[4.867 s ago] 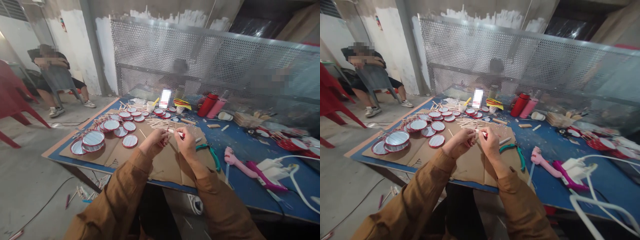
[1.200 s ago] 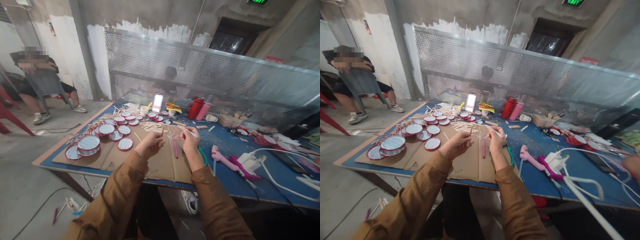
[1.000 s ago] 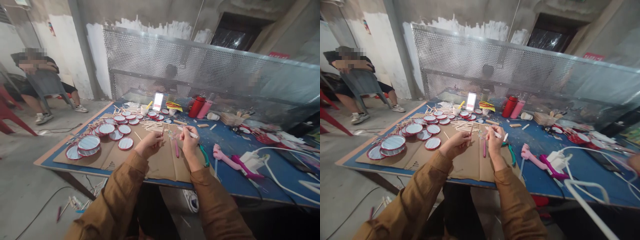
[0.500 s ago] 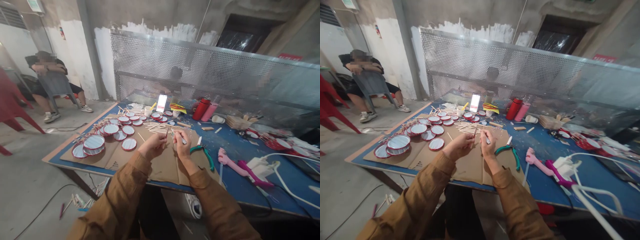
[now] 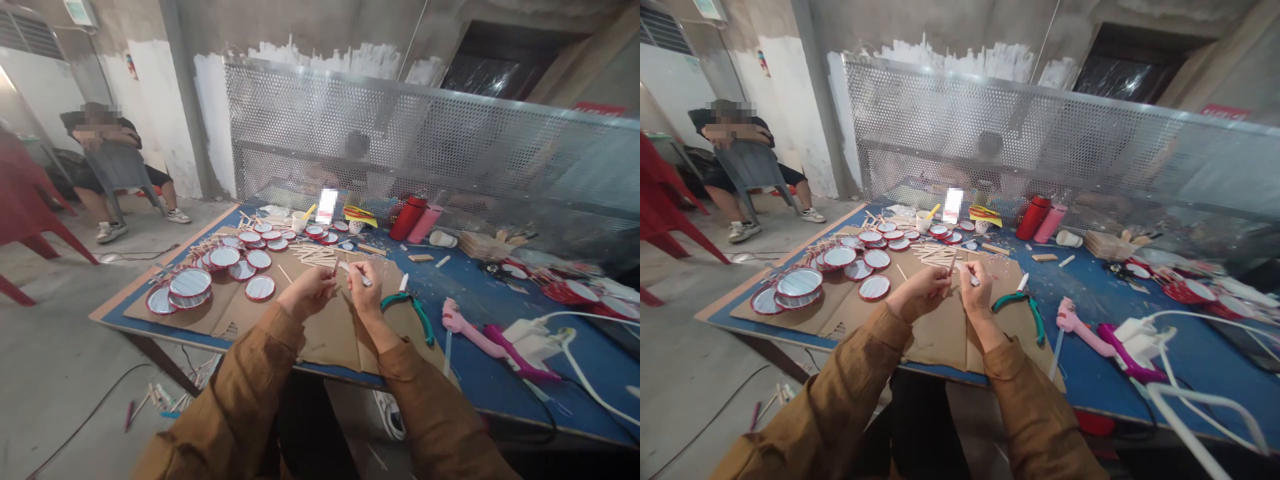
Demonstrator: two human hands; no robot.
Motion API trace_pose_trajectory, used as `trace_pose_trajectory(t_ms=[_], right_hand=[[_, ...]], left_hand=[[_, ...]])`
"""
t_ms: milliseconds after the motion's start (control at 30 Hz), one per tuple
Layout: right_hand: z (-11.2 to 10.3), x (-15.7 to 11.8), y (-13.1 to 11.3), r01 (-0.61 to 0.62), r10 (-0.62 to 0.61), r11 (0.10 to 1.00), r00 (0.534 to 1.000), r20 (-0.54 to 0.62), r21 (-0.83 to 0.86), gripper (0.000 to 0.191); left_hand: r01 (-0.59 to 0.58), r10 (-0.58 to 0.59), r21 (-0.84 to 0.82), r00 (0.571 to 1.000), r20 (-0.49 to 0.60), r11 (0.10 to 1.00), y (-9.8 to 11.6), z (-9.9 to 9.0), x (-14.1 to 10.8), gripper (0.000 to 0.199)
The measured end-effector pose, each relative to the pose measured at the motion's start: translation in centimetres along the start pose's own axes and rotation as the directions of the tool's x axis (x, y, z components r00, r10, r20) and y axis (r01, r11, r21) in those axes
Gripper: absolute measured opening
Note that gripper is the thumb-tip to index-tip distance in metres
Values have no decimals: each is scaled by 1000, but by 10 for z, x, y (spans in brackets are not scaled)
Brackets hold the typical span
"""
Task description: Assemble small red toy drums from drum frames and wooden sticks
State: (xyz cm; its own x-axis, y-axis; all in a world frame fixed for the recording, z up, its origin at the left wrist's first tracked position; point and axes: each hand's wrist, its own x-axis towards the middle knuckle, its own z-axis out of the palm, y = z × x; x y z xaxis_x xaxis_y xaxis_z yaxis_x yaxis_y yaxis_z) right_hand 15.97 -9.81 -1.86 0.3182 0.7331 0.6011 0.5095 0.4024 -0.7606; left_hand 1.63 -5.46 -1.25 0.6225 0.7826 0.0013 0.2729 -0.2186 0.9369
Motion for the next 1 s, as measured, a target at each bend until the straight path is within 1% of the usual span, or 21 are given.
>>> trace_pose_trajectory(t_ms=[133,200,333,433,567,667,733,833,867,900,933,1000], right_hand=[[0,-1,-1,11,-10,1000,999,30,-12,23],[-1,-1,-3,18,-17,1000,999,35,-23,24],[-4,2,-5,32,-32,998,999,-11,-50,27],[-6,5,-8,10,-10,1000,999,-39,-18,27],[-10,12,-14,-42,44,998,998,-45,41,29],[-14,26,-21,-147,148,985,989,-1,96,35],[-15,39,-25,-195,192,974,981,30,116,37],[-15,61,-26,-204,207,968,978,-8,149,35],[-13,67,-25,-204,211,966,977,-29,160,35],[-12,73,-23,-207,217,964,975,-46,165,34],[-10,78,-21,-210,221,964,974,-53,164,33],[-3,84,-16,-211,216,967,976,-23,146,29]], left_hand=[[-6,6,-15,1000,19,1000,-1,0,0,15],[-9,9,-10,1000,7,1000,-2,0,1,15],[1,-2,-26,999,-37,1000,-2,1,2,15],[12,-14,-59,999,-35,998,-2,2,1,12],[-2,-1,-51,998,-58,999,-1,2,0,12],[3,-6,-38,997,-71,999,-1,3,0,13],[19,-22,-39,997,-78,999,-1,4,0,12],[37,-47,-101,993,-104,994,0,10,-3,12],[21,-42,-154,990,-137,988,1,13,-4,14],[-18,-34,-228,974,-223,973,1,15,-5,18],[-26,-40,-266,970,-239,964,2,16,-5,19],[5,-71,-272,970,-233,962,4,18,-5,19]])
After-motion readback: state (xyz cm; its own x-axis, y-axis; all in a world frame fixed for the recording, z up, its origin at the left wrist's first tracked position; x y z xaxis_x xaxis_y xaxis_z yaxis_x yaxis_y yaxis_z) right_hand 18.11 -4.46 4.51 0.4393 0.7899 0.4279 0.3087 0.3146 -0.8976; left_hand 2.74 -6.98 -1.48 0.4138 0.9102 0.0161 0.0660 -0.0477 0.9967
